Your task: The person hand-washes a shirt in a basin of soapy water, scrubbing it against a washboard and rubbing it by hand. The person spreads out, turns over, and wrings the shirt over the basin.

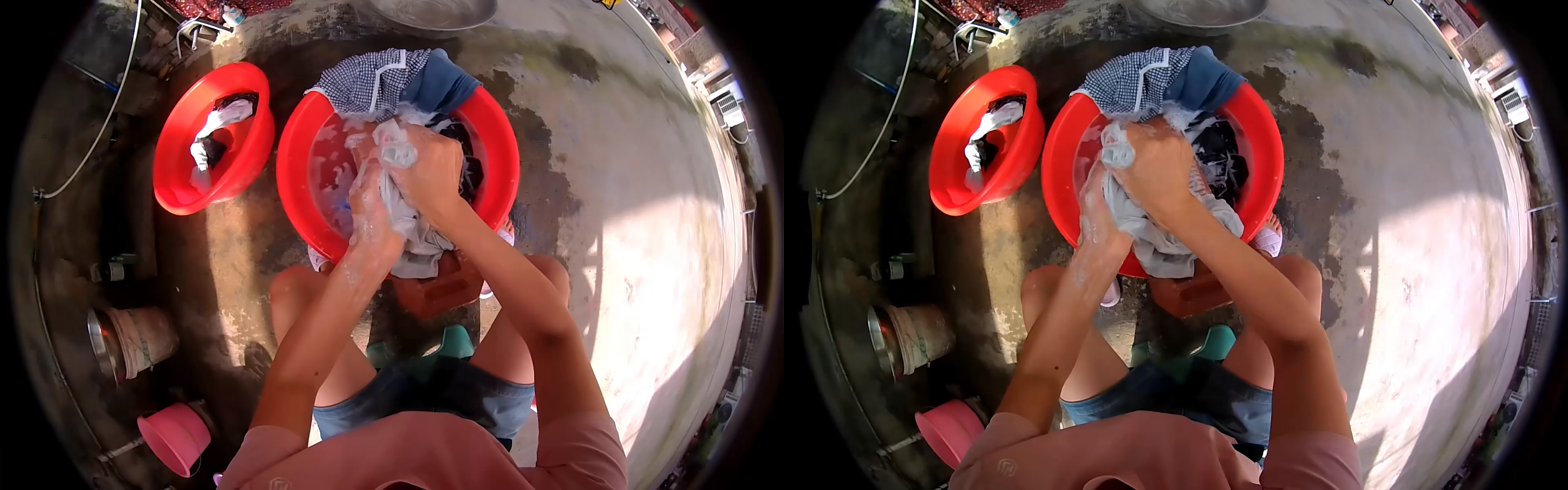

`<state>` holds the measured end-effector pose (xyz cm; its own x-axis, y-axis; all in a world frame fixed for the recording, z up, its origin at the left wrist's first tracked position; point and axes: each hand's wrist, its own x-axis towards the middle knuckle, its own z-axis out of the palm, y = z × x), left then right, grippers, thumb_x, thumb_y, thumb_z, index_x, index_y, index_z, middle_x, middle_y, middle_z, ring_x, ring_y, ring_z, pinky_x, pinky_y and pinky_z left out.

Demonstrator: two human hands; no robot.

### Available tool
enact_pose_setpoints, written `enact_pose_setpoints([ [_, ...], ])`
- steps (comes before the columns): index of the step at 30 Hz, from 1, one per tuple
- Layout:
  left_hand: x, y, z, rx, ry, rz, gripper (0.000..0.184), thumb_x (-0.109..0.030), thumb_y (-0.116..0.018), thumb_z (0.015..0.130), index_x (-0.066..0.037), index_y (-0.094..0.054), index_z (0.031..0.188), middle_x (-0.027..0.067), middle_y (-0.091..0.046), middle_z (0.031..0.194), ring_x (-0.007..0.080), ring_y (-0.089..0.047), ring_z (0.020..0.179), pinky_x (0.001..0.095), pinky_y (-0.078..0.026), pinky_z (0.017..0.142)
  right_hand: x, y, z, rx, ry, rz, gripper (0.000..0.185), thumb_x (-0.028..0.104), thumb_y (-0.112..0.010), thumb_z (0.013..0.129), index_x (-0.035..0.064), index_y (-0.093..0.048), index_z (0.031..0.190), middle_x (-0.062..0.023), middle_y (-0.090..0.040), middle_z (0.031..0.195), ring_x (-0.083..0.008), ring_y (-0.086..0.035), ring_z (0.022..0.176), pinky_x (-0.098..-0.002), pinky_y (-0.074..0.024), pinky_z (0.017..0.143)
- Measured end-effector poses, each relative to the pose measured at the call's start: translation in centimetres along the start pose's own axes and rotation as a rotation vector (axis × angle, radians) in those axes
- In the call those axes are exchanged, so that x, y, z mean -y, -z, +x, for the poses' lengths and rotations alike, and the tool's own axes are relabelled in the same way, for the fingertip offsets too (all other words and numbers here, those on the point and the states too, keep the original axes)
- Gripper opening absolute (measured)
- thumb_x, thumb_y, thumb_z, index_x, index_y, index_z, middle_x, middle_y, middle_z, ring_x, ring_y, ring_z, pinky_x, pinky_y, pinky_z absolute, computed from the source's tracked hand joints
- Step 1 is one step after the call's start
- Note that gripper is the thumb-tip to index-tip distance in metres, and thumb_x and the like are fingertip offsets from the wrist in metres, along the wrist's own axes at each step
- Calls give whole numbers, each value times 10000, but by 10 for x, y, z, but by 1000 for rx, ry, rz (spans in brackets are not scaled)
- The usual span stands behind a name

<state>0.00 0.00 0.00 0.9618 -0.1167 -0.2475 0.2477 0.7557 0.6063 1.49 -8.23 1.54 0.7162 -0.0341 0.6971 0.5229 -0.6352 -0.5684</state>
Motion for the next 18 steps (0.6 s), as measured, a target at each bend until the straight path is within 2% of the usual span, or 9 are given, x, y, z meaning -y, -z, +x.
enact_pose_setpoints([
  [3,10,16,-12,2,-56,121,343,-284,-438,884,-73,-455,1154,50,-514,1086,157,-479,1038,289,-402,877,45,14,-29,86,-36,70,155,152,-670,588,74,-590,695,-103,-556,634,-312,-533,515,-361,-428,474],
  [5,30,60,18,214,-191,305,308,-244,-464,867,-74,-463,1124,57,-516,1046,163,-489,1007,291,-408,869,39,5,-38,218,105,92,141,128,-663,587,75,-581,688,-94,-545,622,-308,-536,520,-347,-441,490],
  [7,35,72,47,465,-247,389,291,-209,-482,852,-75,-458,1109,65,-511,1020,170,-493,985,294,-414,865,9,1,-6,46,-10,82,129,142,-657,594,84,-552,644,-78,-515,590,-279,-543,519,-331,-451,504],
  [8,39,80,41,347,-352,925,299,-213,-479,856,-77,-450,1121,68,-509,1025,174,-492,989,295,-414,867,3,2,-1,-9,-100,81,132,148,-654,598,89,-538,623,-70,-500,573,-265,-547,518,-323,-456,511],
  [11,8,39,14,-13,-85,29,230,-247,-382,910,-94,-475,1055,33,-522,1010,159,-494,983,274,-407,855,22,-3,-24,134,106,69,110,162,-617,628,88,-539,648,-64,-529,606,-259,-558,528,-330,-464,585],
  [12,10,26,8,-33,-38,-47,265,-231,-422,893,-76,-470,1103,48,-532,1019,168,-514,969,283,-416,858,19,-3,-24,186,116,47,81,169,-583,652,102,-546,679,-48,-558,645,-250,-567,540,-346,-473,668],
  [13,11,8,5,-41,12,-127,317,-215,-463,876,-58,-465,1151,62,-542,1027,177,-534,954,291,-424,861,4,1,-8,139,49,2,105,166,-607,634,90,-538,658,-61,-535,614,-247,-555,523,-342,-462,598],
  [16,27,26,16,44,-249,415,298,-225,-420,900,-72,-472,1150,50,-540,1059,162,-526,970,283,-428,856,-3,8,5,87,-15,-51,157,157,-656,599,67,-530,623,-87,-488,557,-241,-528,486,-332,-433,450],
  [18,9,26,15,32,-165,190,299,-244,-423,896,-82,-478,1141,49,-541,1053,156,-526,962,280,-431,849,29,2,-27,132,168,30,148,151,-659,600,67,-542,635,-85,-492,567,-243,-521,480,-323,-423,438],
])
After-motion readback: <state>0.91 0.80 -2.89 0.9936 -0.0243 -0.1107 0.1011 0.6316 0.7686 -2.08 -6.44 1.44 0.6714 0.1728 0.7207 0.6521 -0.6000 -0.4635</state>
